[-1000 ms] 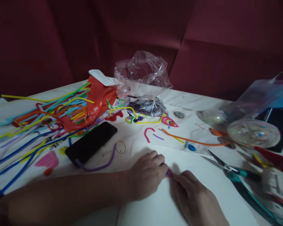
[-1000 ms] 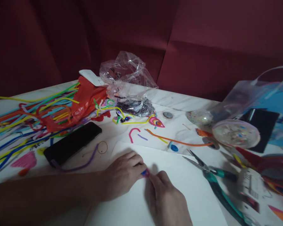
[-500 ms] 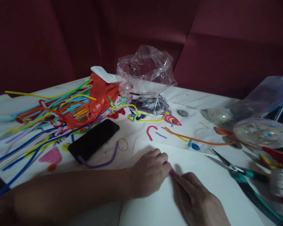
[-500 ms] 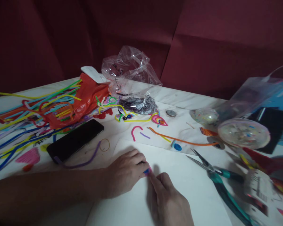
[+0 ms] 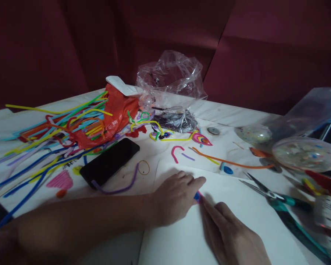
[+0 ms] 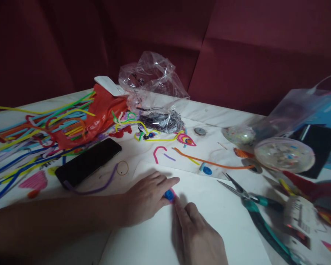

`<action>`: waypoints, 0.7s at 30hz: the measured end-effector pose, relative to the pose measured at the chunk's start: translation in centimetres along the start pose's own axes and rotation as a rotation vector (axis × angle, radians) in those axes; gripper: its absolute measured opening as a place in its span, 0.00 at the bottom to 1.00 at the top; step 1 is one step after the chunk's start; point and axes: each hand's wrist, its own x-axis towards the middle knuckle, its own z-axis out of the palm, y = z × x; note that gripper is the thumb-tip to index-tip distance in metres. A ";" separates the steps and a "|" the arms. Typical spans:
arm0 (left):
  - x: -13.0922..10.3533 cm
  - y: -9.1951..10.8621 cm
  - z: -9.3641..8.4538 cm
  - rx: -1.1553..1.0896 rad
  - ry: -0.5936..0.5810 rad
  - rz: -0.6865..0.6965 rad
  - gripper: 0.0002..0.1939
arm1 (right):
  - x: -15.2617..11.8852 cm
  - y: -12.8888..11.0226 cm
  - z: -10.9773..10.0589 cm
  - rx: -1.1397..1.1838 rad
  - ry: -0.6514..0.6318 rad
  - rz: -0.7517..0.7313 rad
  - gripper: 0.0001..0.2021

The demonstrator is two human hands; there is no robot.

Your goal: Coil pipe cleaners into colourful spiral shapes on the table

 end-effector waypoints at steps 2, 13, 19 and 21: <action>0.0 0.0 0.1 -0.011 -0.004 0.009 0.17 | 0.1 -0.1 0.0 -0.023 -0.021 -0.008 0.21; 0.6 -2.5 -2.7 -0.125 -0.116 -0.004 0.10 | 0.8 -0.5 -0.6 -0.034 -0.006 -0.045 0.18; -0.4 -2.5 -3.1 0.116 -0.223 0.393 0.05 | 0.9 -0.4 -0.5 -0.030 -0.001 -0.049 0.19; -0.7 -1.9 -3.3 0.150 -0.248 0.402 0.05 | 1.0 -0.4 -0.5 -0.023 -0.001 -0.050 0.18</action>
